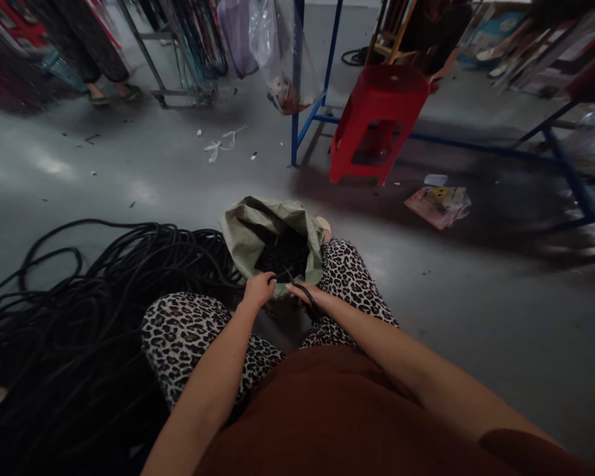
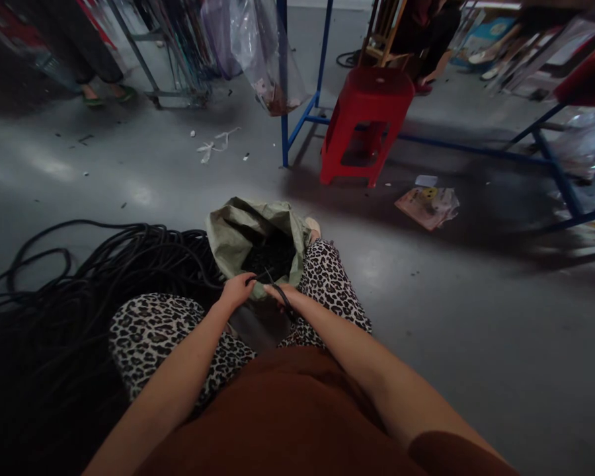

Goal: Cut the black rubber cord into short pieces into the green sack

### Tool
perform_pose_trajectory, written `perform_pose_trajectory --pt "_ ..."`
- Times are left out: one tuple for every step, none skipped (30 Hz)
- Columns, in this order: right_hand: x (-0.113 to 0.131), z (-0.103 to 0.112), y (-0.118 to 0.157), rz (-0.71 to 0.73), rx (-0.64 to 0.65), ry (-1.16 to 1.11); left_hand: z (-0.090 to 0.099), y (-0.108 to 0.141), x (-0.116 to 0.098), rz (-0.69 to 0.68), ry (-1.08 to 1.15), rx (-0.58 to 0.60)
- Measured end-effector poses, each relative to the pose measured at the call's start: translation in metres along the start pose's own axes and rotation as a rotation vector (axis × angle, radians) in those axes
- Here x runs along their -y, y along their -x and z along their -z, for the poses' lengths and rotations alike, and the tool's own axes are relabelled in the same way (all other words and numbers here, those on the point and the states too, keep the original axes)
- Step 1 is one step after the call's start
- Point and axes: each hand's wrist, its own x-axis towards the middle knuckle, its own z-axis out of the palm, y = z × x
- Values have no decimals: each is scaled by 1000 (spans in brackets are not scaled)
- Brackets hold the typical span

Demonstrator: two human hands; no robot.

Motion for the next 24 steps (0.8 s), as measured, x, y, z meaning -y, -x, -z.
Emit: perform_pose_trajectory --pt "0 0 0 -2 -3 -6 0 0 -1 -6 4 5" --pt "0 0 -1 -4 -5 -4 -1 0 -1 -10 8 10" --pt "-1 0 -1 -6 -3 3 -1 0 -2 -14 12 15" --pt "-1 0 -1 -7 -2 13 -1 0 -2 -16 16 22" --pt "-1 1 -2 -6 0 23 -1 0 -3 -17 19 30" --pt "-1 1 -2 -5 0 31 -1 0 -3 -14 22 39" --pt "-2 1 -3 -3 1 35 -1 0 -3 -10 23 49" --pt "-2 1 -3 -1 1 34 0 0 -3 -4 25 57" --pt "-2 1 -4 1 4 31 0 0 -3 1 26 65" --pt "-2 1 -4 1 8 28 0 0 -3 3 27 70" --pt "-2 1 -4 -2 9 25 -1 0 -2 0 29 73" --pt "-1 1 -4 -7 8 24 -1 0 -2 -6 32 77" --pt "-1 1 -3 -13 7 22 -1 0 -2 -14 36 82" --pt "0 1 -2 -18 4 19 -1 0 -1 -20 40 86" --pt "1 1 -1 -19 3 11 -1 0 -1 -23 43 90" --pt "2 1 0 -18 3 1 -1 0 -1 -23 46 94" --pt "3 1 1 -15 3 -10 0 0 -1 -21 48 99" --pt "4 1 3 -13 4 -19 0 0 -2 -17 50 103" --pt "5 1 4 -14 3 -26 0 0 -2 -12 53 109" --pt "5 1 5 -18 1 -30 1 0 -2 -8 57 116" --pt "6 1 5 -22 -2 -31 1 0 -3 -3 60 123" --pt "6 1 6 -26 -5 -29 1 0 -3 -1 64 128" --pt "5 1 6 -26 -8 -25 1 0 -3 2 67 131" --pt "5 0 5 -25 -12 -20 1 0 -3 3 68 133"
